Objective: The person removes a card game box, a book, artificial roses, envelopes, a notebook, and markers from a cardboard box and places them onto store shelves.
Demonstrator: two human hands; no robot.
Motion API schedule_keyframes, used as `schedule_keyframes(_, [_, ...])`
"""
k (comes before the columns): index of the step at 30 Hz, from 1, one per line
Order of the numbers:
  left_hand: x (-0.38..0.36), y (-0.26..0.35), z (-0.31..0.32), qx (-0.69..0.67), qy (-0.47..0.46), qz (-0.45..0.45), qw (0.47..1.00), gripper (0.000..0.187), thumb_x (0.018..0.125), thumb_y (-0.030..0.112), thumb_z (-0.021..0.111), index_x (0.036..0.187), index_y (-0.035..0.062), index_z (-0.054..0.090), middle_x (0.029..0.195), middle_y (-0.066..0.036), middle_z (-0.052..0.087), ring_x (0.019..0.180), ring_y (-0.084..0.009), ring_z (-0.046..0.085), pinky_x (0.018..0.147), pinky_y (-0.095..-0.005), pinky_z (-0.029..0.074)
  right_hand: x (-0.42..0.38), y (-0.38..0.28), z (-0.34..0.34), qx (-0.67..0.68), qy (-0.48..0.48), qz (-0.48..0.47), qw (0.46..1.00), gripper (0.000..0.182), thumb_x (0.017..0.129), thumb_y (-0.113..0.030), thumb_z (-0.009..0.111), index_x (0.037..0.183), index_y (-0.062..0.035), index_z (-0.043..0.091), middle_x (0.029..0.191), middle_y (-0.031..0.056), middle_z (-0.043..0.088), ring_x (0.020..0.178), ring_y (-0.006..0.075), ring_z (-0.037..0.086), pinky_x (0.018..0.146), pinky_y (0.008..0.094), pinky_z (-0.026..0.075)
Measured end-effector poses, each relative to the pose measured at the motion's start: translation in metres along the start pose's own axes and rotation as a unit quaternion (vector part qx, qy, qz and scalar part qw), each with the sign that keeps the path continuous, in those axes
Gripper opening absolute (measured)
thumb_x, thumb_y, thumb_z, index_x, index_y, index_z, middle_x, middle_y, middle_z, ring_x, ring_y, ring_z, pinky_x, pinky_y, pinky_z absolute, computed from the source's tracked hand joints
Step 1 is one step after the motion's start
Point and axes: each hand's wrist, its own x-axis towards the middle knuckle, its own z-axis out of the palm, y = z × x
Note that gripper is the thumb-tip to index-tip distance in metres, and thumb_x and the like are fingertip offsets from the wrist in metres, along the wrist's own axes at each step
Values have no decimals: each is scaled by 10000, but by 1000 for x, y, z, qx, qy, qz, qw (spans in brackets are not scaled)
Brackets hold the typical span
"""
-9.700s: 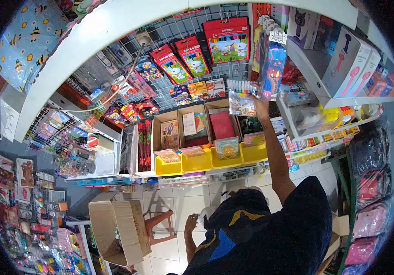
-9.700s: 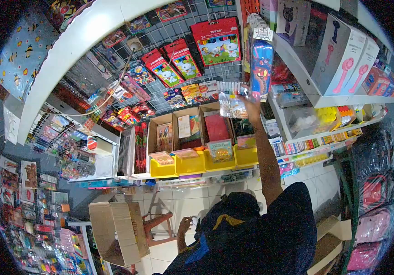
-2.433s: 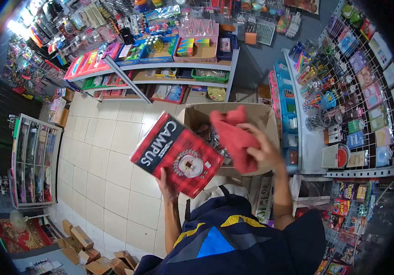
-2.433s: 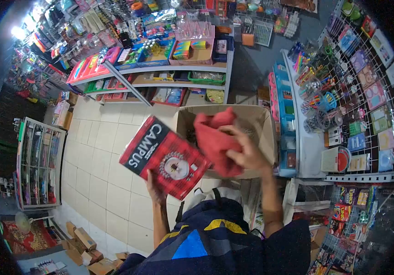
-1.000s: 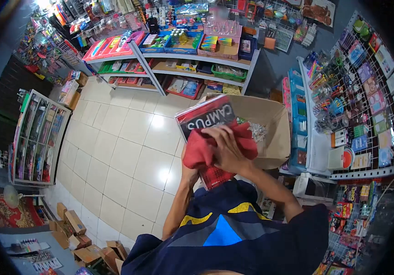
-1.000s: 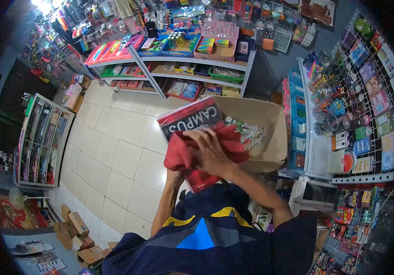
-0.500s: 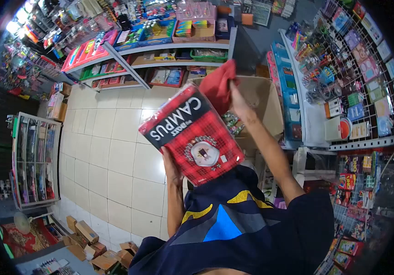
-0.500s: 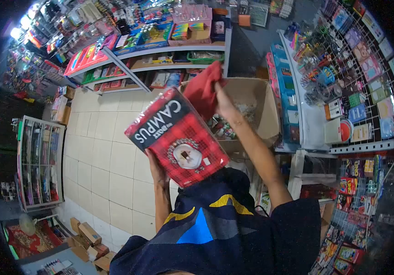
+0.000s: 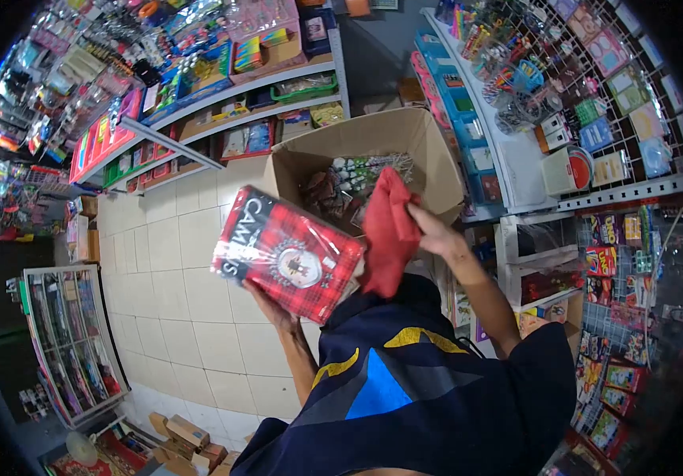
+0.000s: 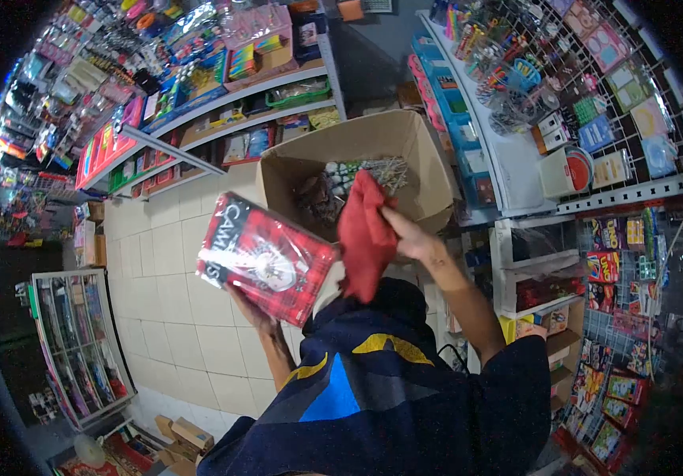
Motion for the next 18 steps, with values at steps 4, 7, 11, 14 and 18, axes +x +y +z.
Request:
schedule_keyframes(4, [9,7,-12,-12,-12,1,1000,654,941,526,427,1399,72,318,1396,-99,394,1250,-265,418,1048,-424,358,-31,-63,-17,-192,129,-96,968,535,955,-391,493,1365,-59,403,1287,60,528,1152,166,512,979,321,413])
schedule_keyframes(7, [7,9,2,8,17,8,1000,671,932,533,440,1400,68,315,1400,-100,388,1249,-271,417,1050,-430,358,-24,-95,-61,-434,118,-27,893,555,938,-383,521,1336,-10,423,1284,137,530,1145,213,523,944,347,418])
schedule_keyframes(11, [13,-2,4,-15,9,-3,1000,663,935,524,441,1401,70,313,1410,-97,379,1258,-273,409,1054,-432,356,-3,-70,-110,-790,385,-163,448,551,861,-411,612,1175,24,490,1084,240,568,1055,400,536,926,401,424])
schedule_keyframes(14, [22,-15,-13,0,-8,-13,1000,728,913,583,428,1427,88,284,1446,-107,335,1297,-311,361,1074,-472,311,-8,-61,-99,-661,296,-158,671,540,861,-404,618,1165,20,480,1132,260,537,1074,427,514,910,431,428])
schedule_keyframes(18, [17,-20,16,-31,-26,-22,999,635,941,521,427,1394,84,338,1398,-90,409,1247,-255,425,1056,-418,345,-13,-12,-25,-496,198,-191,824,510,896,-419,589,1215,-42,462,1108,171,569,1065,259,547,905,368,428])
